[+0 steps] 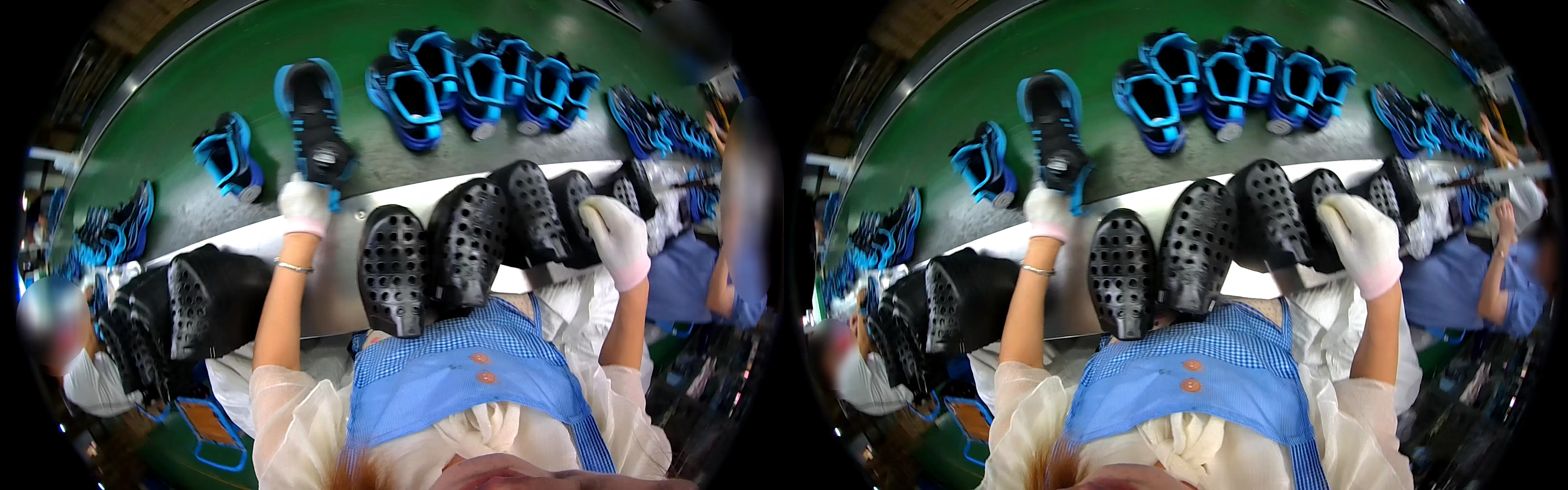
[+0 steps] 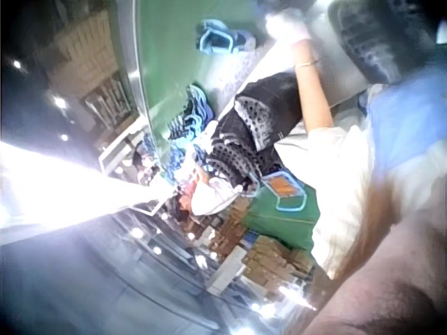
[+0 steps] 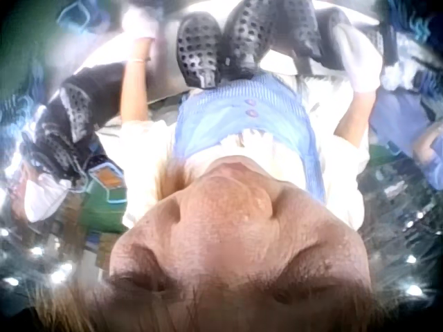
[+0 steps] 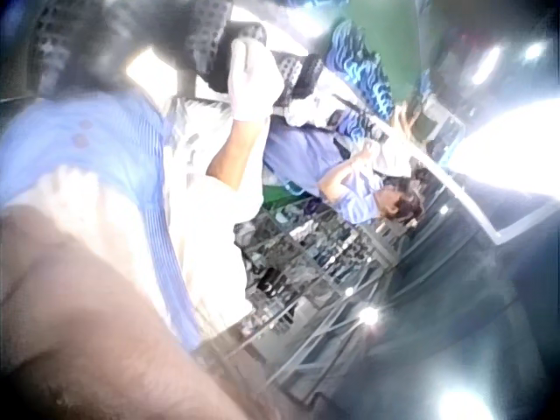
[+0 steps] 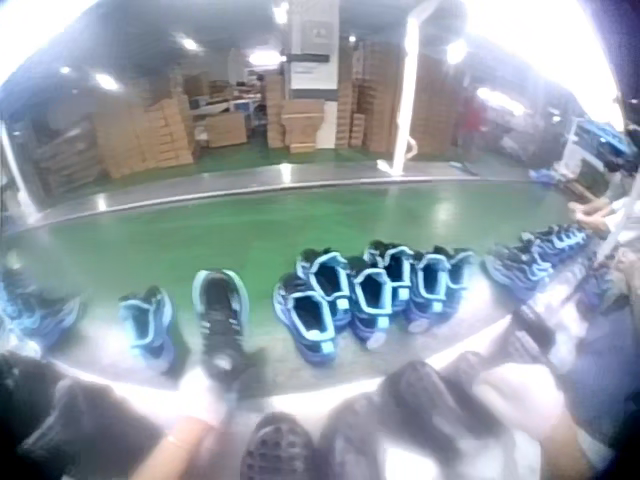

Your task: The person fits black plastic heel or sole components into the back of blue and black shoes on a conveyor belt, using their hands to press and align the parts.

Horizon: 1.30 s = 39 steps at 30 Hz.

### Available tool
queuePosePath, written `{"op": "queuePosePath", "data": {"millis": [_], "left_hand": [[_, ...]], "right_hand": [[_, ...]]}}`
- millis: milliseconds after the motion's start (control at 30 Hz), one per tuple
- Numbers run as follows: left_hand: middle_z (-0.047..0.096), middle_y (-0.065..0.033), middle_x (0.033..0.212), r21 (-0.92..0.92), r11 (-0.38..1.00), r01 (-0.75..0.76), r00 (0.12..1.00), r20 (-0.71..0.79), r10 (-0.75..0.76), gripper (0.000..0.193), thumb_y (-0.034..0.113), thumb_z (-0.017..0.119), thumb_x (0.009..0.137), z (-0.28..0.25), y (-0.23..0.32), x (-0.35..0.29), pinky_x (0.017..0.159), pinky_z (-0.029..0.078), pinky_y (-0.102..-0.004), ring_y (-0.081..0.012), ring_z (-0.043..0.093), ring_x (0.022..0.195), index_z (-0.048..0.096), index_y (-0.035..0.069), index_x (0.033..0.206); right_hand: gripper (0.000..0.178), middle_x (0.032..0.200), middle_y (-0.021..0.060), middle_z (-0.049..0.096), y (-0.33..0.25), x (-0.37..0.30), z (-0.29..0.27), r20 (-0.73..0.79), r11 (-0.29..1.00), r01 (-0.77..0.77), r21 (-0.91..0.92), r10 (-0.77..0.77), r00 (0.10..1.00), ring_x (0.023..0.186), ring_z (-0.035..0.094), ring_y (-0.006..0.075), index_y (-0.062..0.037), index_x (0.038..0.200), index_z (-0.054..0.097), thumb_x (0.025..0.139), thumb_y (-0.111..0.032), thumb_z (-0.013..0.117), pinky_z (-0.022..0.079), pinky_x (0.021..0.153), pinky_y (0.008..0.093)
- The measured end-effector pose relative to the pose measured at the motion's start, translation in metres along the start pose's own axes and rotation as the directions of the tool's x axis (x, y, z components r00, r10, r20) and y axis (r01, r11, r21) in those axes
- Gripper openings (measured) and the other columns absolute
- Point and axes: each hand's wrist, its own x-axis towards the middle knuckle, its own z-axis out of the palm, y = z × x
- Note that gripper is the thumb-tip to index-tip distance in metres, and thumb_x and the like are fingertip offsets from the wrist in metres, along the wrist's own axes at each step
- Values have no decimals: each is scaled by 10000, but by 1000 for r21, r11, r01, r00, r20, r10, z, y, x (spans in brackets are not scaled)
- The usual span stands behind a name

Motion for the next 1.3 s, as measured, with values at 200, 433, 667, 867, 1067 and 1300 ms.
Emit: {"op": "queuePosePath", "data": {"millis": [200,433,667,867,1067,1300], "left_hand": [[630,-130,1059,-150,987,-59,995,71,71,388,249,702,772,-44,-32,48,836,480,-409,-330,594,980,629,110,1127],[581,-123,1189,91,981,-174,982,-58,180,381,233,602,856,-88,23,81,915,435,-391,-304,543,1060,580,106,1215],[575,-138,1172,-379,825,-420,863,113,492,375,246,627,842,-51,115,102,929,442,-367,-305,563,1072,592,54,1163],[574,-148,950,-424,835,-350,838,257,482,288,300,620,840,-2,120,108,736,462,-414,-357,574,830,599,52,985],[560,-157,874,-337,896,-291,824,388,413,263,312,619,838,-11,128,105,694,446,-429,-365,560,808,578,58,893],[576,-154,914,-479,831,-282,846,286,451,239,277,609,836,-11,110,90,752,459,-411,-366,568,873,629,78,968]], "right_hand": [[132,844,130,647,35,-17,-20,-138,995,-70,-65,60,989,759,631,296,-54,886,662,826,-164,622,495,668,357],[152,785,131,637,80,-48,-56,-474,922,-374,-100,286,833,709,634,289,-67,885,667,854,-207,615,492,623,332],[195,838,105,651,114,-52,-54,-427,885,-429,-179,323,844,779,637,278,-91,927,664,867,-258,583,497,686,348],[185,853,95,638,139,-54,-53,-368,896,-414,-163,334,868,795,627,272,-101,929,659,848,-252,591,493,695,357],[245,886,105,620,154,-53,-59,-139,909,-360,-212,337,931,828,610,286,-91,967,643,815,-281,619,485,736,368],[453,1017,116,587,153,-71,-44,29,941,-336,-49,338,941,891,606,244,-34,1097,567,682,-127,722,493,779,320]]}}
